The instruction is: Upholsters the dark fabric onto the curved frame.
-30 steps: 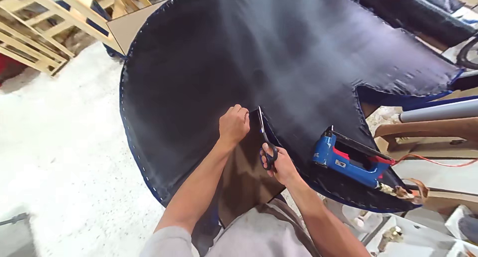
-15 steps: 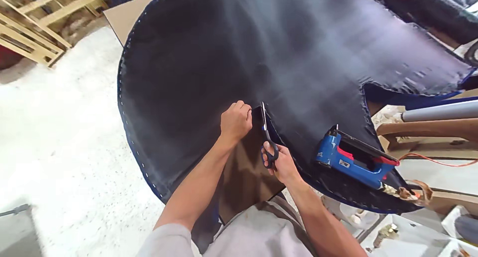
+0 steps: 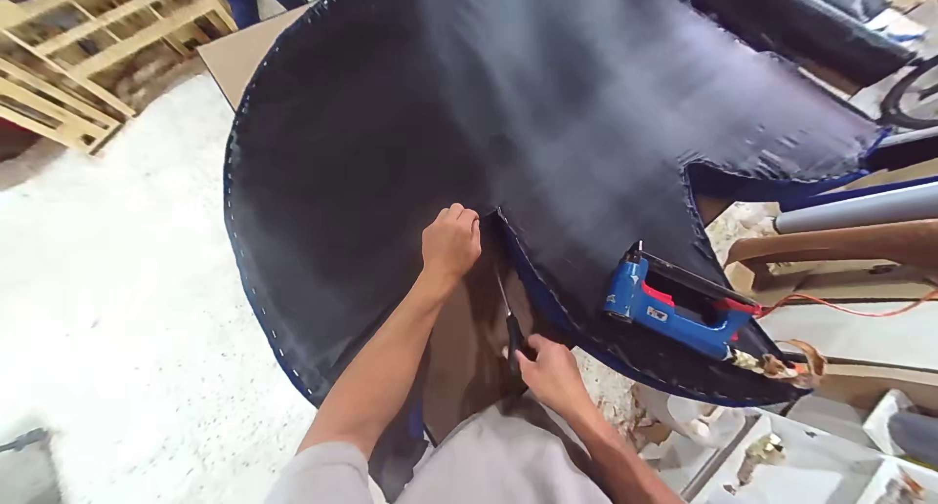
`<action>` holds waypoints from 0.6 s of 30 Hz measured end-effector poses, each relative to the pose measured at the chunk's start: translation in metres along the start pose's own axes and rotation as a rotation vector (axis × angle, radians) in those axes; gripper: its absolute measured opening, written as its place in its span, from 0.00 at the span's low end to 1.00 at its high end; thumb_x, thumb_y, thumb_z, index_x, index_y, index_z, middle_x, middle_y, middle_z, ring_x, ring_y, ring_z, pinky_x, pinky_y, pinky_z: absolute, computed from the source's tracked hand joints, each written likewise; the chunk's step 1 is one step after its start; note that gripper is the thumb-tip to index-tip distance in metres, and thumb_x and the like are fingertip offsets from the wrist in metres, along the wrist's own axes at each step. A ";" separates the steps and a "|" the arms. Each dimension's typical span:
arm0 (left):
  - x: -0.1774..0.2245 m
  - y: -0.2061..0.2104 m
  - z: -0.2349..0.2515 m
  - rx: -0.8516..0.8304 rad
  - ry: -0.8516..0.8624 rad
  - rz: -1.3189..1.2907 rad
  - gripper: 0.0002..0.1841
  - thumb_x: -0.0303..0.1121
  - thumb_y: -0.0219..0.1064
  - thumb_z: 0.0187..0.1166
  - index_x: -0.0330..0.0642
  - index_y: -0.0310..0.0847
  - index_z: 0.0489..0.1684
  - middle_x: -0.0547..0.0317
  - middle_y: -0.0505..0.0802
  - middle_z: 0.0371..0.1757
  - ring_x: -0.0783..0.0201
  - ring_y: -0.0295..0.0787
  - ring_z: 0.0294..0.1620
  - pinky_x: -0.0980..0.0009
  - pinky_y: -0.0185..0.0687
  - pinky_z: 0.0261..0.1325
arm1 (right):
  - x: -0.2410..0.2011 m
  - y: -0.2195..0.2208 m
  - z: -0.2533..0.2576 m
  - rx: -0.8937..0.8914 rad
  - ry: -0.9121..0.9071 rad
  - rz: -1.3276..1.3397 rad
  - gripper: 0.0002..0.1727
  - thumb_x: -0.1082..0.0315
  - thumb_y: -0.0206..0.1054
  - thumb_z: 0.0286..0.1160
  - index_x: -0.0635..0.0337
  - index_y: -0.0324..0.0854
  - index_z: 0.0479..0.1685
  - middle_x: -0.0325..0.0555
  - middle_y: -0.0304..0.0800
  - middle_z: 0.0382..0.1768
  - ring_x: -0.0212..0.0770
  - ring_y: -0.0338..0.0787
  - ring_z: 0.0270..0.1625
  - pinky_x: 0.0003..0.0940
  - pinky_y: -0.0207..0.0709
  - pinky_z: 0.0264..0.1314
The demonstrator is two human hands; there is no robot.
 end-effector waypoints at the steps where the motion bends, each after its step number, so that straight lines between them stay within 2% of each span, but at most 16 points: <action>1: 0.002 0.000 0.002 -0.003 0.008 0.010 0.14 0.39 0.60 0.84 0.45 0.93 0.50 0.53 0.94 0.47 0.52 0.93 0.50 0.54 0.89 0.48 | 0.002 0.003 0.002 -0.017 0.015 -0.173 0.22 0.49 0.68 0.75 0.58 0.91 0.51 0.51 0.94 0.35 0.52 0.94 0.44 0.58 0.84 0.50; 3: 0.007 -0.001 0.002 -0.007 0.004 -0.005 0.17 0.41 0.58 0.88 0.46 0.93 0.53 0.53 0.94 0.47 0.52 0.93 0.49 0.54 0.90 0.48 | -0.003 0.007 0.002 -0.063 -0.028 -0.339 0.27 0.47 0.62 0.81 0.56 0.85 0.68 0.52 0.95 0.51 0.55 0.93 0.57 0.59 0.82 0.62; 4: 0.010 -0.001 0.001 -0.012 -0.016 -0.027 0.18 0.42 0.56 0.89 0.47 0.93 0.54 0.53 0.95 0.46 0.53 0.94 0.48 0.53 0.89 0.47 | -0.009 0.007 -0.001 -0.054 -0.101 -0.351 0.26 0.52 0.60 0.84 0.57 0.81 0.74 0.53 0.93 0.59 0.56 0.93 0.59 0.59 0.82 0.63; 5: 0.012 -0.002 0.003 -0.021 -0.043 -0.049 0.18 0.43 0.56 0.89 0.48 0.94 0.54 0.53 0.95 0.45 0.53 0.95 0.48 0.52 0.90 0.47 | -0.018 0.006 -0.005 -0.017 -0.207 -0.343 0.25 0.57 0.59 0.85 0.57 0.79 0.77 0.52 0.91 0.66 0.55 0.93 0.61 0.57 0.83 0.64; 7: 0.016 -0.001 0.008 -0.055 -0.091 -0.064 0.17 0.43 0.59 0.88 0.50 0.94 0.54 0.53 0.95 0.49 0.52 0.93 0.51 0.50 0.89 0.50 | -0.035 -0.007 -0.018 0.062 -0.475 -0.253 0.22 0.65 0.62 0.82 0.53 0.82 0.75 0.45 0.85 0.75 0.47 0.92 0.67 0.50 0.87 0.64; 9: 0.017 0.001 0.013 -0.097 -0.120 -0.063 0.15 0.43 0.63 0.85 0.48 0.95 0.53 0.51 0.93 0.54 0.50 0.91 0.56 0.49 0.88 0.54 | -0.056 -0.045 -0.032 0.098 -0.679 -0.184 0.18 0.62 0.65 0.81 0.49 0.88 0.67 0.39 0.89 0.71 0.38 0.92 0.66 0.42 0.88 0.64; 11: 0.016 0.003 0.012 -0.093 -0.128 -0.067 0.14 0.42 0.66 0.83 0.46 0.95 0.52 0.50 0.93 0.53 0.49 0.91 0.55 0.49 0.88 0.54 | -0.079 -0.104 -0.035 0.156 -0.788 -0.241 0.14 0.60 0.65 0.81 0.48 0.91 0.59 0.38 0.96 0.56 0.35 0.95 0.54 0.39 0.90 0.55; 12: 0.015 0.003 0.013 -0.088 -0.142 -0.073 0.13 0.41 0.67 0.82 0.46 0.95 0.51 0.50 0.93 0.52 0.49 0.92 0.54 0.49 0.88 0.54 | -0.091 -0.134 -0.026 0.171 -0.804 -0.305 0.15 0.59 0.63 0.83 0.49 0.92 0.57 0.40 0.96 0.51 0.37 0.95 0.50 0.42 0.90 0.53; 14: 0.015 0.001 0.017 -0.086 -0.201 -0.099 0.12 0.41 0.69 0.79 0.46 0.95 0.49 0.51 0.93 0.50 0.51 0.92 0.52 0.50 0.88 0.55 | -0.114 -0.180 0.014 0.155 -0.798 -0.441 0.16 0.57 0.60 0.86 0.49 0.92 0.57 0.42 0.96 0.48 0.42 0.95 0.48 0.50 0.87 0.52; 16: 0.018 -0.001 0.021 -0.090 -0.254 -0.113 0.10 0.40 0.71 0.77 0.47 0.96 0.44 0.53 0.93 0.48 0.54 0.92 0.51 0.51 0.88 0.54 | -0.129 -0.192 0.070 0.156 -0.872 -0.516 0.13 0.59 0.63 0.84 0.47 0.93 0.53 0.40 0.96 0.44 0.42 0.94 0.46 0.52 0.86 0.50; 18: 0.023 0.000 0.024 -0.097 -0.269 -0.108 0.10 0.37 0.70 0.77 0.44 0.95 0.40 0.52 0.93 0.51 0.54 0.92 0.52 0.52 0.88 0.56 | -0.138 -0.177 0.125 0.130 -0.981 -0.526 0.11 0.62 0.65 0.82 0.48 0.94 0.51 0.41 0.96 0.43 0.43 0.94 0.47 0.52 0.86 0.52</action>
Point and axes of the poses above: each hand's wrist, its own z-axis towards the middle knuckle, its own y-axis out of the palm, x = y × z, the point moved 4 cm from there along z, towards the middle knuckle
